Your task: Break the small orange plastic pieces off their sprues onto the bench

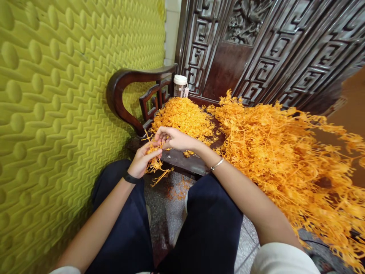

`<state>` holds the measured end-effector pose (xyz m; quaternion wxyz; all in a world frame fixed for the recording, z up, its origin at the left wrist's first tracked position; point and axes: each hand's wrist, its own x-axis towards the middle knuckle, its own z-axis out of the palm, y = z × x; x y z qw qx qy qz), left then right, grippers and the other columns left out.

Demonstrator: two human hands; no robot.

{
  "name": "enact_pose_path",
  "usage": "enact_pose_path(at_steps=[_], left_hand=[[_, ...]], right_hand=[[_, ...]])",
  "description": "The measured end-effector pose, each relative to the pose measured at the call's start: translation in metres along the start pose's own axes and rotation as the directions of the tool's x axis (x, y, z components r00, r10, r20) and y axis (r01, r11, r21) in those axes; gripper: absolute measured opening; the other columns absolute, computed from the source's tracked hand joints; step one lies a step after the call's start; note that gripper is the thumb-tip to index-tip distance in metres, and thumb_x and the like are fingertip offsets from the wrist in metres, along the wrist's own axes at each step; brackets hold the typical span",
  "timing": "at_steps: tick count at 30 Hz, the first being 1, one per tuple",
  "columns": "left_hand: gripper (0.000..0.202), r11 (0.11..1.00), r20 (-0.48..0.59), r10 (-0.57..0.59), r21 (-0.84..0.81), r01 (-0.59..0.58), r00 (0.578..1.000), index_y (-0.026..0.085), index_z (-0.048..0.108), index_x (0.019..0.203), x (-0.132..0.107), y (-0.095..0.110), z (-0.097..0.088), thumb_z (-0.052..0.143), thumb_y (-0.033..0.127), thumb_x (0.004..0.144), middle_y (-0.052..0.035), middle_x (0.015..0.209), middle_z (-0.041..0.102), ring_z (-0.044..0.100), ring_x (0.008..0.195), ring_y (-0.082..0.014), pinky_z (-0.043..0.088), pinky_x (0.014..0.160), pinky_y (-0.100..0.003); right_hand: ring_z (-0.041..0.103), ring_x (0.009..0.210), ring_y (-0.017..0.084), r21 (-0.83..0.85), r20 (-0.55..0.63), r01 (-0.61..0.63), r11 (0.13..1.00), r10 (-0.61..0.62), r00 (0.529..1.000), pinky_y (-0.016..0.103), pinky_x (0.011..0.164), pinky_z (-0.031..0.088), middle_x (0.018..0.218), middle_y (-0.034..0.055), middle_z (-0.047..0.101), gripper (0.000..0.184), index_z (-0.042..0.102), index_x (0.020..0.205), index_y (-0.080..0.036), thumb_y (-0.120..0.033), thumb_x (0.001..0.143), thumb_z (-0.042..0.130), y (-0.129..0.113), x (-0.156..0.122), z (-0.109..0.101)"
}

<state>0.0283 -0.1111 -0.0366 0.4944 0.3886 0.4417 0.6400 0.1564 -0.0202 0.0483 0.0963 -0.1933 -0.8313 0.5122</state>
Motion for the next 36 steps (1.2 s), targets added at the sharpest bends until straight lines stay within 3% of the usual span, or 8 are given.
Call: enact_pose_path(at_steps=[7,12,16,19,23,28,34,36], left_hand=[[0.016,0.989,-0.03,0.122,0.088,-0.119,0.992,0.017,0.062,0.077,0.0,0.0,0.0,0.071,0.023,0.064,0.0022,0.075,0.061,0.054,0.059,-0.0092,0.043,0.059,-0.021],[0.018,0.98,-0.053,0.154,0.132,-0.146,0.987,0.018,0.062,0.078,-0.002,-0.002,0.001,0.072,0.025,0.065,0.0021,0.076,0.06,0.056,0.064,-0.0111,0.044,0.062,-0.022],[0.025,0.991,-0.048,0.094,0.096,-0.089,0.994,0.017,0.061,0.082,-0.001,-0.004,0.003,0.074,0.025,0.062,0.0019,0.073,0.062,0.056,0.063,-0.0105,0.044,0.064,-0.022],[0.028,0.999,-0.014,-0.032,0.034,0.033,0.999,0.015,0.062,0.082,0.0,-0.005,0.003,0.076,0.025,0.059,0.0025,0.068,0.061,0.053,0.057,-0.0087,0.042,0.059,-0.022],[0.026,0.994,0.037,-0.107,0.026,0.106,0.994,0.013,0.065,0.077,0.0,-0.003,0.001,0.076,0.028,0.059,0.0026,0.058,0.058,0.05,0.053,-0.0079,0.039,0.054,-0.021],[0.027,0.988,0.02,-0.147,0.06,0.145,0.989,0.014,0.065,0.073,-0.001,-0.001,-0.001,0.078,0.03,0.056,0.0034,0.053,0.055,0.046,0.047,-0.0066,0.035,0.048,-0.02],[0.026,0.971,0.107,-0.185,0.174,0.165,0.977,0.012,0.065,0.062,-0.003,-0.003,0.0,0.075,0.036,0.06,0.0014,0.05,0.055,0.046,0.048,-0.0072,0.035,0.049,-0.02],[0.029,0.963,0.143,-0.217,0.195,0.187,0.966,0.012,0.063,0.055,-0.003,-0.004,0.001,0.074,0.038,0.061,0.0009,0.047,0.053,0.045,0.046,-0.0069,0.033,0.047,-0.021]], right_hand=[[0.049,0.072,0.012,-0.066,0.062,-0.036,0.997,0.04,0.997,0.026,0.066,0.042,0.08,0.0013,0.053,0.027,0.048,0.09,-0.015,-0.019,0.068,0.065,0.007,-0.003,-0.001],[0.051,0.07,0.011,-0.098,0.081,-0.045,0.994,0.053,0.995,0.025,0.065,0.041,0.076,0.0012,0.056,0.02,0.054,0.084,-0.013,-0.025,0.071,0.064,0.009,-0.002,-0.002],[0.048,0.06,0.009,-0.158,0.05,-0.1,0.982,0.109,0.993,0.024,0.058,0.038,0.063,-0.0009,0.055,0.011,0.059,0.075,-0.013,-0.023,0.072,0.061,0.011,-0.001,-0.005],[0.049,0.056,0.01,-0.126,-0.004,-0.139,0.982,0.14,0.99,0.024,0.056,0.038,0.059,-0.0016,0.055,0.008,0.057,0.075,-0.013,-0.019,0.07,0.06,0.012,0.0,-0.003],[0.05,0.053,0.011,-0.078,-0.038,-0.115,0.99,0.112,0.993,0.024,0.054,0.039,0.056,-0.002,0.056,0.022,0.056,0.088,-0.012,-0.018,0.067,0.062,0.015,0.002,-0.001],[0.051,0.055,0.01,-0.14,-0.025,-0.141,0.98,0.139,0.99,0.024,0.056,0.04,0.061,-0.0007,0.058,0.024,0.061,0.089,-0.011,-0.018,0.066,0.063,0.019,0.003,-0.002],[0.048,0.054,0.01,-0.344,0.03,-0.189,0.92,0.212,0.977,0.024,0.054,0.036,0.057,0.0006,0.058,0.005,0.066,0.065,-0.011,-0.012,0.065,0.062,0.022,0.002,0.001],[0.046,0.053,0.009,-0.392,0.032,-0.215,0.895,0.247,0.969,0.023,0.054,0.035,0.053,-0.0003,0.056,0.008,0.065,0.059,-0.011,-0.008,0.065,0.059,0.02,0.002,0.001]])
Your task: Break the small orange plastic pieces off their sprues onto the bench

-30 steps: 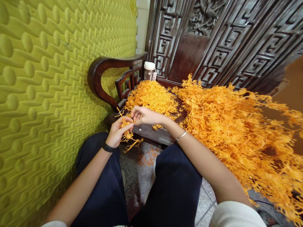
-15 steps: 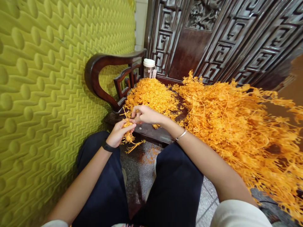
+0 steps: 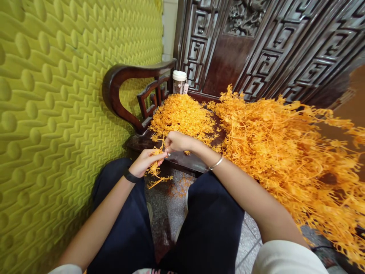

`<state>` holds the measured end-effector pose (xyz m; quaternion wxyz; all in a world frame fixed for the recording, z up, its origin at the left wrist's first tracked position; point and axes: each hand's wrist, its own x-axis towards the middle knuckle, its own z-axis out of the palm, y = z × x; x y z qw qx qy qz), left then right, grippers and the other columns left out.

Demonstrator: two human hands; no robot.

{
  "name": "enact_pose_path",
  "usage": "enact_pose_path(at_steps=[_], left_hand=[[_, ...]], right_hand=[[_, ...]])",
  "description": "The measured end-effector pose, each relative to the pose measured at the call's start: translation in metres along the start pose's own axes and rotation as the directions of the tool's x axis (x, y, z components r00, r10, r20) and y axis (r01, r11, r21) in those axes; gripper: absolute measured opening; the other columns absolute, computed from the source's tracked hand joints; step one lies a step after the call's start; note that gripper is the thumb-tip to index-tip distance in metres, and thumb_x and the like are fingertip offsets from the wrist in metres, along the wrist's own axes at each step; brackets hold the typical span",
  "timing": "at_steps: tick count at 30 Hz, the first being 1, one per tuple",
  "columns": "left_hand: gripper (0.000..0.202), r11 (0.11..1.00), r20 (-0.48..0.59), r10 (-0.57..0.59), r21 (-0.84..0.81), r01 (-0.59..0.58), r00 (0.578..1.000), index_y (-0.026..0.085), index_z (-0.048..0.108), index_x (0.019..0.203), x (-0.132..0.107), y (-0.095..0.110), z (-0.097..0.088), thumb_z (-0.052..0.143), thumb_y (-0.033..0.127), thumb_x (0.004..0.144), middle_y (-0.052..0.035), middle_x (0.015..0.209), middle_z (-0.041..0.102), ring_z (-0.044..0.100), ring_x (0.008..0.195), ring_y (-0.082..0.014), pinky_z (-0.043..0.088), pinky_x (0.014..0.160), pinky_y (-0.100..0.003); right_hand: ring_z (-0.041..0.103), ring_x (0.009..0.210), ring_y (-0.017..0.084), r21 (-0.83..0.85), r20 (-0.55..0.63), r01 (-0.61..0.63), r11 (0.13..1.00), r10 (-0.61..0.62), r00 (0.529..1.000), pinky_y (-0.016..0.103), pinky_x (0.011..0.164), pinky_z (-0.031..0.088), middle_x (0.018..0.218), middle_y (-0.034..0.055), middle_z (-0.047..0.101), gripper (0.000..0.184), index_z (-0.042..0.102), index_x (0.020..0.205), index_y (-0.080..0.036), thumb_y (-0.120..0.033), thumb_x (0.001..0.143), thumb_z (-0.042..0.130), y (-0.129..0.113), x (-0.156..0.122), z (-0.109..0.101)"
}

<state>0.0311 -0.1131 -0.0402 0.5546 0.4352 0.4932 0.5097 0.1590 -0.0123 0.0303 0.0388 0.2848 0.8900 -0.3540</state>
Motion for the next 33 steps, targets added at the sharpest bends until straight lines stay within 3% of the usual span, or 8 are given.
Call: enact_pose_path(at_steps=[5,13,24,26,27,28,29,33], left_hand=[[0.032,0.997,-0.044,-0.009,-0.076,0.006,0.999,0.01,0.064,0.062,0.002,0.001,0.001,0.074,0.039,0.061,0.002,0.047,0.051,0.042,0.043,-0.0048,0.027,0.042,-0.018],[0.031,0.948,-0.113,0.03,-0.312,-0.064,0.993,0.011,0.057,0.063,0.005,0.011,0.004,0.071,0.038,0.064,0.0066,0.044,0.041,0.033,0.035,-0.001,0.021,0.037,-0.016],[0.025,0.919,-0.271,0.049,-0.365,-0.15,0.961,0.012,0.056,0.061,0.019,0.014,0.011,0.069,0.033,0.063,0.0072,0.042,0.04,0.032,0.035,-0.0012,0.021,0.037,-0.016],[0.025,0.938,-0.31,0.055,-0.309,-0.155,0.949,0.012,0.056,0.058,0.016,0.011,0.011,0.068,0.033,0.065,0.007,0.041,0.041,0.033,0.035,-0.0016,0.022,0.037,-0.016],[0.025,0.946,-0.326,0.054,-0.285,-0.153,0.944,0.012,0.055,0.056,0.012,0.008,0.01,0.068,0.032,0.065,0.0066,0.04,0.041,0.033,0.035,-0.0018,0.022,0.037,-0.016],[0.026,0.952,-0.337,0.053,-0.267,-0.15,0.94,0.012,0.055,0.053,0.007,0.005,0.009,0.068,0.031,0.065,0.0061,0.039,0.042,0.034,0.034,-0.0019,0.022,0.037,-0.017],[0.026,0.958,-0.341,0.052,-0.249,-0.144,0.939,0.012,0.055,0.051,0.001,0.002,0.008,0.069,0.029,0.064,0.0052,0.038,0.043,0.035,0.035,-0.0023,0.023,0.037,-0.017],[0.026,0.98,-0.295,0.033,-0.18,-0.089,0.955,0.011,0.06,0.056,-0.019,-0.005,0.001,0.067,0.032,0.068,0.0026,0.042,0.048,0.042,0.04,-0.0041,0.031,0.041,-0.017]], right_hand=[[0.045,0.053,0.008,-0.024,-0.179,-0.027,0.999,0.023,0.984,0.023,0.055,0.035,0.053,-0.0013,0.055,0.007,0.064,0.059,-0.011,-0.009,0.065,0.061,-0.004,0.001,-0.004],[0.049,0.055,0.01,0.239,-0.455,0.048,0.97,0.068,0.888,0.026,0.058,0.04,0.057,0.0008,0.058,0.004,0.065,0.062,-0.011,-0.014,0.064,0.066,-0.004,0.009,-0.007],[0.054,0.058,0.012,0.321,-0.648,0.08,0.944,0.157,0.745,0.027,0.061,0.044,0.061,0.0014,0.062,0.003,0.065,0.062,-0.012,-0.012,0.064,0.067,-0.004,0.03,0.003],[0.055,0.059,0.012,0.308,-0.724,0.055,0.95,0.197,0.661,0.027,0.063,0.045,0.061,0.0011,0.061,0.004,0.063,0.062,-0.012,-0.009,0.065,0.063,0.003,0.032,-0.01],[0.056,0.061,0.012,0.298,-0.788,0.033,0.954,0.227,0.573,0.027,0.065,0.046,0.062,0.001,0.061,0.007,0.061,0.063,-0.012,-0.006,0.066,0.06,0.01,0.031,-0.021],[0.056,0.063,0.011,0.286,-0.877,0.005,0.958,0.259,0.405,0.027,0.066,0.046,0.064,0.001,0.06,0.009,0.058,0.063,-0.012,-0.005,0.067,0.057,0.02,0.027,-0.035],[0.056,0.065,0.012,0.298,-0.908,-0.02,0.954,0.29,0.302,0.029,0.068,0.046,0.067,0.002,0.059,0.008,0.056,0.065,-0.013,-0.007,0.07,0.054,0.032,0.022,-0.049],[0.054,0.067,0.014,0.312,-0.937,-0.08,0.947,0.321,0.138,0.033,0.07,0.046,0.064,-0.0008,0.052,0.009,0.05,0.065,-0.016,-0.013,0.068,0.058,0.081,-0.002,-0.082]])
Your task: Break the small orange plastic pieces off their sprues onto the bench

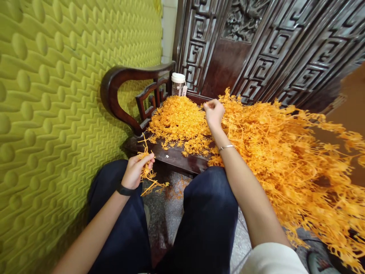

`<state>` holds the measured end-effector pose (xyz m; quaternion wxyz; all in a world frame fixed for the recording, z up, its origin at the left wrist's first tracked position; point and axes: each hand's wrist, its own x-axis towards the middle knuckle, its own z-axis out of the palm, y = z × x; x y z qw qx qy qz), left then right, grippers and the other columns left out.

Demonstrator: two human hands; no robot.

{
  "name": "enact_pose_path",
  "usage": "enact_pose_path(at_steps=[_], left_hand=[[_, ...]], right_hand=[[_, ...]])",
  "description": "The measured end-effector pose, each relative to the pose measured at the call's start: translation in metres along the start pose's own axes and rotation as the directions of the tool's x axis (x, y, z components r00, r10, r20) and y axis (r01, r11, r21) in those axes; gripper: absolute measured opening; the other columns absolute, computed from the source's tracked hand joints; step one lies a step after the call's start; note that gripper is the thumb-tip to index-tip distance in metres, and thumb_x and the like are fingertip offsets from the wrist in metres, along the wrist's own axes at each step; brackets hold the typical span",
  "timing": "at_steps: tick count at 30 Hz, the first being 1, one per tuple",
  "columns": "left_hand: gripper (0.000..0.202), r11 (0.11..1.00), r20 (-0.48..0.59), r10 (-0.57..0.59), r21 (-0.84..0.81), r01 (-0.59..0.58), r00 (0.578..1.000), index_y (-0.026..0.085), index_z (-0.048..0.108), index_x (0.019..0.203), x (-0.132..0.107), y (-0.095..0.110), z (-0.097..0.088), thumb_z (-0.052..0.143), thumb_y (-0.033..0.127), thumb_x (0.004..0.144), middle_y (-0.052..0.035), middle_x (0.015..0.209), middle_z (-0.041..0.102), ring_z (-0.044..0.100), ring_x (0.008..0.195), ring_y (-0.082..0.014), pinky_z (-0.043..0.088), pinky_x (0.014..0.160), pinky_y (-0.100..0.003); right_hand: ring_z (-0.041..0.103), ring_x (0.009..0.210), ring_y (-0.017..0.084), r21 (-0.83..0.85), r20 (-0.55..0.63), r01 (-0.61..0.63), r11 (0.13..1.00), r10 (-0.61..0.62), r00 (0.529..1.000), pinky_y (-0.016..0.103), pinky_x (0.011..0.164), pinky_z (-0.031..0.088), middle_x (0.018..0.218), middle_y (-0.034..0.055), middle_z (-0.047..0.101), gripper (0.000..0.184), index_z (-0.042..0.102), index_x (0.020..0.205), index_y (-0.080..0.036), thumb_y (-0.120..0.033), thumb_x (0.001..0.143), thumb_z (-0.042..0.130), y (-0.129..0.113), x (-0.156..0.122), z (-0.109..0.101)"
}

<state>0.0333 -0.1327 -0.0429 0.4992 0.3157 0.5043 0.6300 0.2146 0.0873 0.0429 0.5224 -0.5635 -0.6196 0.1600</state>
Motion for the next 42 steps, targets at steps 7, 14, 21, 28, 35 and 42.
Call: enact_pose_path(at_steps=[7,14,21,28,35,42], left_hand=[[0.047,0.985,0.163,-0.147,-0.062,0.159,0.976,0.01,0.065,0.072,0.007,0.004,0.0,0.061,0.057,0.068,-0.0001,0.05,0.054,0.045,0.043,-0.0067,0.032,0.039,-0.018],[0.066,0.956,0.304,-0.259,-0.058,0.289,0.917,0.009,0.067,0.073,0.01,-0.004,0.012,0.041,0.07,0.074,-0.0042,0.054,0.057,0.048,0.045,-0.0092,0.035,0.042,-0.02],[0.072,0.907,0.413,-0.296,-0.16,0.388,0.861,0.01,0.068,0.081,0.017,-0.009,0.009,0.036,0.074,0.073,-0.0091,0.066,0.063,0.056,0.053,-0.0133,0.041,0.045,-0.022],[0.062,0.885,0.438,-0.199,-0.303,0.353,0.876,0.014,0.062,0.106,0.016,-0.007,0.011,0.04,0.065,0.079,-0.0126,0.089,0.067,0.064,0.08,-0.0204,0.049,0.067,-0.028],[0.041,0.867,0.404,-0.143,-0.39,0.311,0.904,0.026,0.052,0.118,0.008,-0.005,0.015,0.059,0.038,0.08,-0.0039,0.105,0.062,0.06,0.092,-0.0163,0.048,0.084,-0.037],[0.022,0.987,0.314,-0.09,-0.1,0.127,0.945,0.013,0.061,0.068,0.01,-0.007,0.011,0.066,0.033,0.071,-0.0055,0.079,0.067,0.061,0.076,-0.0145,0.046,0.072,-0.025]], right_hand=[[0.054,0.064,0.014,0.08,0.218,0.054,0.995,-0.07,0.973,0.034,0.068,0.048,0.069,-0.0025,0.049,0.022,0.047,0.079,-0.019,-0.016,0.062,0.06,0.018,-0.017,0.008],[0.048,0.109,0.027,-0.001,0.305,0.23,0.973,-0.219,0.927,0.045,0.092,0.042,0.125,0.0142,0.039,0.067,0.04,0.116,-0.019,-0.024,0.057,0.07,0.016,-0.025,0.014],[0.06,0.082,0.019,0.219,0.652,0.141,0.966,-0.252,0.715,0.039,0.08,0.048,0.096,0.0101,0.061,0.026,0.058,0.09,-0.014,-0.031,0.07,0.063,-0.019,-0.05,-0.002],[0.059,0.072,0.014,0.241,0.964,0.055,0.969,-0.246,0.104,0.029,0.07,0.048,0.079,0.0051,0.064,0.031,0.061,0.093,-0.013,-0.039,0.077,0.06,-0.045,-0.08,-0.012],[0.054,0.073,0.012,0.235,0.962,0.294,0.926,-0.265,0.066,0.024,0.065,0.044,0.08,0.0017,0.058,0.051,0.052,0.113,-0.013,-0.028,0.068,0.071,-0.05,-0.094,-0.008],[0.051,0.061,0.008,0.283,0.933,0.288,0.915,-0.333,0.14,0.023,0.061,0.042,0.067,-0.0006,0.058,0.01,0.061,0.08,-0.013,-0.022,0.08,0.056,-0.051,-0.091,-0.004]])
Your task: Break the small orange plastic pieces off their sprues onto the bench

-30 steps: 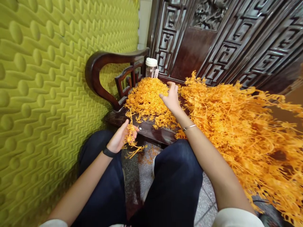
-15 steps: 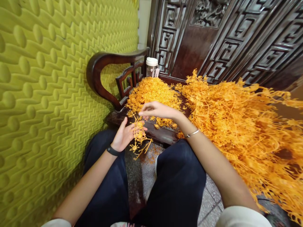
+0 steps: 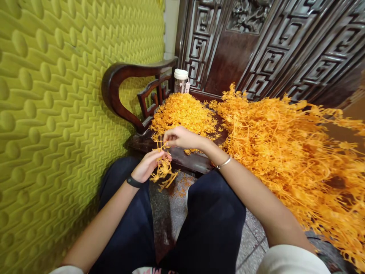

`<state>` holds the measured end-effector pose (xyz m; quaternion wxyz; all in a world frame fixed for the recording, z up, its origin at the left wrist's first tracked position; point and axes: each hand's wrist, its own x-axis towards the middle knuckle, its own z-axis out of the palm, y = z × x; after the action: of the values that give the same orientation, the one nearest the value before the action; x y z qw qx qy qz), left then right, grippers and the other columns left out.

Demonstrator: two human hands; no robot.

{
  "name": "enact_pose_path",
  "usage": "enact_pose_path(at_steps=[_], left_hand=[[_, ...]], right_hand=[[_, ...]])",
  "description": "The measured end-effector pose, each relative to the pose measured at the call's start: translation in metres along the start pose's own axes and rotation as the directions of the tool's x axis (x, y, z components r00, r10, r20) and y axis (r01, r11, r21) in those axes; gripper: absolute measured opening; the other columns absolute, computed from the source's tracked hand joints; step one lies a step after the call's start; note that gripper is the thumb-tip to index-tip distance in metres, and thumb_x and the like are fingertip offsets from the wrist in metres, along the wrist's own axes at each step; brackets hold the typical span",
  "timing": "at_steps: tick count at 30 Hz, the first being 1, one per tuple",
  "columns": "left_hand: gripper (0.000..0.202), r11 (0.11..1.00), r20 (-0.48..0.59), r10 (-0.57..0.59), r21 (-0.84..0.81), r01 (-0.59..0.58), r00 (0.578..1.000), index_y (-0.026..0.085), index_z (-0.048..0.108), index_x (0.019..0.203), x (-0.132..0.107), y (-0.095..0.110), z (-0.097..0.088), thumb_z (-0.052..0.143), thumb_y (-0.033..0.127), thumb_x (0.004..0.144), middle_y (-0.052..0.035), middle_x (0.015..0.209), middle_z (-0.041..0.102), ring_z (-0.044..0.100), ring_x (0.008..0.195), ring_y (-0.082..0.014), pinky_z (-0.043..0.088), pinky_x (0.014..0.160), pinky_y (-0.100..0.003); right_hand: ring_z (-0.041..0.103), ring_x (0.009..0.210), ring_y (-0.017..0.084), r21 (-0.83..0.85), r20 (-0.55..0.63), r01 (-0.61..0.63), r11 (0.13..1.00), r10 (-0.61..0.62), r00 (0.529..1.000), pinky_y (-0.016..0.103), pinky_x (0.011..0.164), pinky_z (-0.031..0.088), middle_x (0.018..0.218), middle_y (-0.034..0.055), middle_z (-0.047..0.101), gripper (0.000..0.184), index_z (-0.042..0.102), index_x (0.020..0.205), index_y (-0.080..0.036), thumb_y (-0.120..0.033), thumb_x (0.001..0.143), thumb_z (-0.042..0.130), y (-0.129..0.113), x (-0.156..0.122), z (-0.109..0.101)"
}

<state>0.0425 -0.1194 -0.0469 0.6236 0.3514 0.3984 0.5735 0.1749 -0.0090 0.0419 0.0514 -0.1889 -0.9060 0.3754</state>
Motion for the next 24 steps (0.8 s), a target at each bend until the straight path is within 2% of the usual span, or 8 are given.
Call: enact_pose_path(at_steps=[4,6,8,11,13,16,20,24], left_hand=[[0.044,0.993,0.033,0.104,0.053,-0.105,0.994,0.015,0.044,0.044,-0.0008,0.0006,0.0015,0.057,0.04,0.078,-0.0049,0.063,0.063,0.06,0.071,-0.0138,0.044,0.077,-0.025],[0.044,0.997,0.037,0.068,0.029,-0.07,0.997,0.014,0.049,0.05,-0.0017,0.0007,0.0017,0.052,0.046,0.081,-0.0044,0.062,0.062,0.06,0.063,-0.013,0.045,0.068,-0.025],[0.035,1.0,0.018,0.028,-0.007,-0.028,0.999,0.013,0.058,0.068,-0.0028,0.001,0.0019,0.055,0.046,0.079,-0.0044,0.068,0.064,0.06,0.059,-0.0136,0.045,0.06,-0.025],[0.032,1.0,0.054,0.011,-0.028,-0.01,0.998,0.014,0.058,0.093,-0.0054,0.0029,0.0033,0.066,0.037,0.072,-0.0053,0.077,0.067,0.064,0.064,-0.0162,0.048,0.062,-0.027],[0.034,1.0,0.117,0.005,-0.018,-0.003,0.993,0.014,0.057,0.093,-0.0075,0.0049,0.0051,0.07,0.034,0.069,-0.0055,0.078,0.067,0.065,0.065,-0.0174,0.049,0.066,-0.029],[0.035,0.999,0.159,-0.021,-0.023,0.025,0.987,0.013,0.057,0.076,-0.0093,0.0069,0.0069,0.066,0.046,0.071,-0.0061,0.071,0.066,0.065,0.062,-0.0183,0.051,0.066,-0.031],[0.049,0.998,0.073,-0.06,-0.002,0.061,0.995,0.012,0.055,0.059,-0.0064,0.0039,0.0052,0.053,0.058,0.076,-0.0064,0.06,0.064,0.064,0.058,-0.017,0.051,0.065,-0.03],[0.038,0.999,0.007,-0.012,0.032,0.012,1.0,0.013,0.061,0.078,-0.003,0.0,0.0026,0.06,0.051,0.074,-0.0044,0.064,0.066,0.063,0.055,-0.0159,0.05,0.061,-0.028]], right_hand=[[0.054,0.064,0.01,0.129,0.008,-0.009,0.992,0.008,1.0,0.024,0.062,0.043,0.07,0.0009,0.06,0.007,0.057,0.08,-0.013,-0.02,0.077,0.055,-0.0008,0.0002,0.0018],[0.057,0.066,0.011,0.224,0.024,-0.034,0.974,0.029,0.999,0.024,0.064,0.044,0.07,0.001,0.06,0.005,0.054,0.081,-0.015,-0.017,0.076,0.053,-0.0013,0.0005,0.0035],[0.057,0.067,0.01,0.264,0.009,-0.046,0.963,0.046,0.999,0.025,0.064,0.045,0.07,0.0005,0.059,0.005,0.051,0.08,-0.015,-0.014,0.074,0.052,-0.0016,0.0011,0.005],[0.051,0.061,0.008,0.219,-0.041,-0.042,0.975,0.052,0.998,0.023,0.06,0.042,0.068,-0.0013,0.055,0.005,0.051,0.076,-0.015,-0.013,0.072,0.053,-0.0018,0.0018,0.0057],[0.048,0.059,0.007,0.192,-0.038,-0.04,0.981,0.048,0.998,0.022,0.058,0.041,0.066,-0.0021,0.054,0.005,0.052,0.075,-0.015,-0.013,0.072,0.054,-0.0022,0.0015,0.0051],[0.051,0.06,0.008,0.187,0.04,-0.032,0.982,0.025,0.999,0.022,0.059,0.043,0.068,-0.0013,0.056,0.006,0.055,0.079,-0.014,-0.014,0.073,0.054,-0.0034,0.0005,0.0038],[0.055,0.061,0.008,0.191,0.166,-0.042,0.981,0.01,0.986,0.023,0.061,0.045,0.067,-0.0012,0.059,0.007,0.059,0.081,-0.014,-0.018,0.076,0.056,-0.0039,0.0002,0.0036],[0.057,0.065,0.009,0.166,0.161,-0.041,0.985,0.014,0.987,0.024,0.066,0.047,0.072,0.0002,0.063,0.007,0.06,0.078,-0.014,-0.02,0.074,0.06,-0.0003,0.0012,0.0047]])
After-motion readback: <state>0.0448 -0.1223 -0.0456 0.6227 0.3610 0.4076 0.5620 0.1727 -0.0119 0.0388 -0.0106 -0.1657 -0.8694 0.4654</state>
